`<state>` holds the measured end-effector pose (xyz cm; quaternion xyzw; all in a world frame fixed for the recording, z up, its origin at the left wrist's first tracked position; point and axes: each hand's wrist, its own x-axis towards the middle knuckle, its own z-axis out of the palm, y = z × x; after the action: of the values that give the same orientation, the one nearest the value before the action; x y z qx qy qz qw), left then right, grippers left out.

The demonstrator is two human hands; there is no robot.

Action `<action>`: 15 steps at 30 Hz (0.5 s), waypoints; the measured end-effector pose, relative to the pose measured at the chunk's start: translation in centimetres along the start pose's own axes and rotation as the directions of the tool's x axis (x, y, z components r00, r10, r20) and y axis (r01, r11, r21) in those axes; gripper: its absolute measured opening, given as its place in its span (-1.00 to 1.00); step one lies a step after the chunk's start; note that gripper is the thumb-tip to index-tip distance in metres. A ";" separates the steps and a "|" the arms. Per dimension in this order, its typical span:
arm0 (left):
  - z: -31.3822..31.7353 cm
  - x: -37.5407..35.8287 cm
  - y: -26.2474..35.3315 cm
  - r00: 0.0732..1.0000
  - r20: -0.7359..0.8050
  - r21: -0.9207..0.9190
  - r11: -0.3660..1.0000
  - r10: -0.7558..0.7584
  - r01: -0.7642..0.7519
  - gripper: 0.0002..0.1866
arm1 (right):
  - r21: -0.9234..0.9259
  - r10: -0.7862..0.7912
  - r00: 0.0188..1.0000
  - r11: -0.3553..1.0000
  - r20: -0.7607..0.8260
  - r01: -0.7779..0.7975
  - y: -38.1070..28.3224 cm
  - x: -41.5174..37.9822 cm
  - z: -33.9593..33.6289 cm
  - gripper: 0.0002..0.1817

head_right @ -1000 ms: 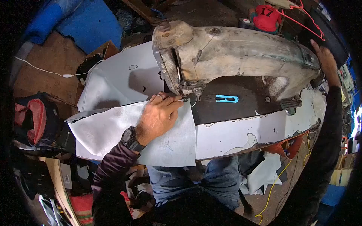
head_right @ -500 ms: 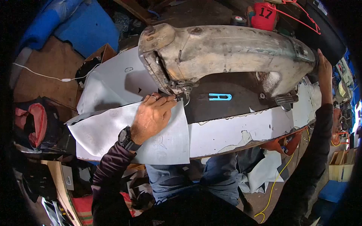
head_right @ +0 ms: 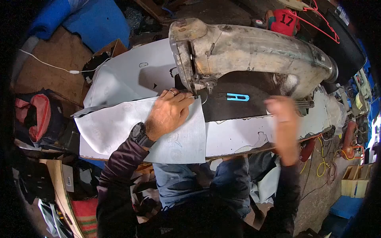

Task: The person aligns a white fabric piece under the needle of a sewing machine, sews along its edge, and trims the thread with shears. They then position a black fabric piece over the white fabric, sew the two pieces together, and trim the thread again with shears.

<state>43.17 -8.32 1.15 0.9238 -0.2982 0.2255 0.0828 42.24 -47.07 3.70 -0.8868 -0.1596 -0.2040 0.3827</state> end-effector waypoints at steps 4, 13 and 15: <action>-0.1 0.1 0.1 1.000 -0.022 -0.025 1.000 0.005 -0.006 -0.69 | -0.038 -0.482 0.769 0.837 0.420 0.545 -7.6 1.4 8.9 -0.57; 0.0 0.2 -0.1 1.000 -0.005 -0.035 0.999 -0.018 0.017 -0.71 | -0.007 -0.507 0.719 0.815 0.475 0.579 -6.2 2.1 11.4 -0.59; -0.2 0.2 -0.2 1.000 -0.001 -0.024 1.000 0.000 0.000 -0.72 | 0.004 -0.506 0.718 0.818 0.478 0.575 -6.3 2.1 11.2 -0.60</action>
<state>43.36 -8.19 1.39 0.9226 -0.3011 0.2222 0.0941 43.99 -34.29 1.59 -0.8485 -0.4823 -0.1029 0.1921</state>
